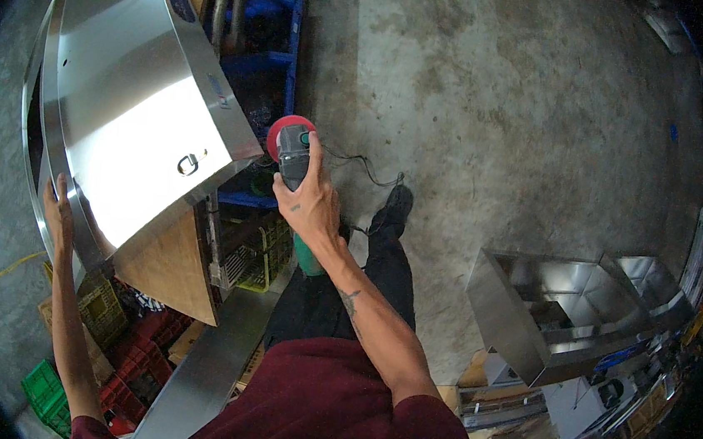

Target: The person attaches a sanding disc to an angle grinder and then sands the surface of a stainless steel kitchen hood. The person moves the grinder across the metal surface to smooth it.

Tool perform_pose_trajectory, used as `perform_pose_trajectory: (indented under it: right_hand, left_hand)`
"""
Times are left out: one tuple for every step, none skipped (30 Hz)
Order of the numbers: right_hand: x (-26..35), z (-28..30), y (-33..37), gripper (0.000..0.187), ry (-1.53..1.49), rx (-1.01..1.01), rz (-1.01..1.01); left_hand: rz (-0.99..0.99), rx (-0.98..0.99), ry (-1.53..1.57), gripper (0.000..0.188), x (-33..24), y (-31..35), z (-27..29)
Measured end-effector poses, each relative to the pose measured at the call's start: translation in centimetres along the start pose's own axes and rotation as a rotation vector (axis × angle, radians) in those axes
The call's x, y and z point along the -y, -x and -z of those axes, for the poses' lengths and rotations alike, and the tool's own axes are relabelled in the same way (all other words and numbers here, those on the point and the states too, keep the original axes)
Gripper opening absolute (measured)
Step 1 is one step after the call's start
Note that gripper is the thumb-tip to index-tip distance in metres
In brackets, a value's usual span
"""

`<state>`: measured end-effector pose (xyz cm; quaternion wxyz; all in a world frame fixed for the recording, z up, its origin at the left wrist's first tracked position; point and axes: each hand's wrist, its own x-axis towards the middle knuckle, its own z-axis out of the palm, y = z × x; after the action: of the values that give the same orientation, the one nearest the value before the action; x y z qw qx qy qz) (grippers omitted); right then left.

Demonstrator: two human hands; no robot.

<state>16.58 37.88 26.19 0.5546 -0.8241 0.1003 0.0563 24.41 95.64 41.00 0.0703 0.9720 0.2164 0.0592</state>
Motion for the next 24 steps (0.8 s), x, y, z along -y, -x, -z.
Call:
perform_pose_trajectory:
  right_hand:
    - [-0.5, -0.1, 0.1, 0.1, -0.006, 0.003, -0.03]
    - [-0.5, 0.0, 0.2, 0.1, -0.01, 0.01, -0.061]
    - [-0.6, 0.1, 0.2, 0.099, -0.014, 0.016, -0.093]
    - [-0.6, 0.1, 0.4, 0.098, -0.022, 0.007, -0.082]
    - [-0.2, 0.3, 0.5, 0.098, -0.029, -0.004, -0.071]
    - [0.1, 0.5, 0.6, 0.097, -0.036, -0.014, -0.06]
    - [0.2, 0.4, 0.7, 0.098, -0.035, -0.031, -0.016]
    - [0.4, 0.3, 0.7, 0.099, -0.036, -0.05, 0.032]
    - [0.6, 0.2, 0.7, 0.099, -0.037, -0.068, 0.079]
    - [0.7, 0.1, 0.6, 0.1, -0.029, -0.069, 0.095]
    - [0.7, 0.0, 0.5, 0.101, -0.021, -0.071, 0.11]
    - [0.7, -0.1, 0.4, 0.102, -0.012, -0.073, 0.125]
    - [0.6, -0.1, 0.4, 0.102, -0.016, -0.055, 0.101]
    - [0.8, 0.0, 0.4, 0.103, -0.022, -0.036, 0.077]
    - [0.9, 0.0, 0.4, 0.104, -0.027, -0.017, 0.054]
    - [1.1, 0.0, 0.4, 0.103, -0.019, -0.023, 0.059]
    - [1.2, 0.1, 0.3, 0.103, -0.012, -0.027, 0.065]
    - [1.3, 0.1, 0.3, 0.103, -0.004, -0.031, 0.071]
    - [1.5, 0.2, 0.4, 0.103, -0.01, -0.038, 0.093]
    - [1.9, 0.4, 0.5, 0.103, -0.014, -0.043, 0.115]
    - [2.4, 0.6, 0.6, 0.103, -0.019, -0.049, 0.138]
    - [2.9, 0.7, 0.8, 0.103, -0.031, -0.037, 0.131]
    - [3.9, 1.1, 1.1, 0.104, -0.041, -0.028, 0.122]
    - [4.7, 1.4, 1.3, 0.104, -0.05, -0.021, 0.114]
  left_hand:
    - [0.003, 0.007, 0.003, 0.108, 0.2, 0.0, 0.1]
    - [0.008, 0.017, 0.004, 0.114, 0.4, 0.0, 0.0]
    - [-0.019, 0.026, -0.002, 0.115, 0.6, 0.0, 0.0]
    - [-0.047, 0.035, -0.007, 0.116, 0.8, -0.2, 0.2]
    - [-0.075, 0.044, -0.011, 0.118, 0.8, -0.3, 0.3]
    - [-0.067, 0.045, -0.014, 0.118, 0.7, -0.1, 0.2]
    - [-0.059, 0.045, -0.017, 0.119, 0.6, 0.1, 0.1]
    - [-0.051, 0.042, -0.02, 0.12, 0.6, 0.1, 0.2]
    - [-0.05, 0.038, -0.019, 0.12, 0.6, 0.0, 0.3]
    - [-0.048, 0.035, -0.018, 0.12, 0.6, 0.0, 0.5]
    - [-0.048, 0.033, -0.015, 0.12, 0.3, 0.1, 0.5]
    - [-0.029, 0.032, -0.006, 0.119, -0.1, 0.2, 0.5]
    - [-0.01, 0.031, 0.003, 0.119, -0.4, 0.3, 0.4]
    - [0.011, 0.031, 0.011, 0.119, -0.5, 0.5, 0.4]
    - [0.011, 0.031, 0.017, 0.117, -0.6, 0.4, 0.4]
    - [0.01, 0.032, 0.023, 0.116, -0.7, 0.4, 0.4]
    - [0.011, 0.031, 0.029, 0.115, -0.4, 0.5, 0.4]
    - [-0.011, 0.042, 0.02, 0.114, -0.1, 0.4, 0.5]
    - [-0.034, 0.053, 0.011, 0.113, 0.1, 0.3, 0.7]
    - [-0.053, 0.064, 0.003, 0.113, 0.4, 0.4, 0.8]
    - [-0.036, 0.05, -0.002, 0.112, 0.5, 0.4, 0.7]
    - [-0.018, 0.035, -0.007, 0.112, 0.6, 0.2, 0.6]
    - [-0.002, 0.022, -0.011, 0.112, 0.6, 0.1, 0.4]
    - [0.002, 0.024, -0.01, 0.112, 0.4, 0.0, 0.3]
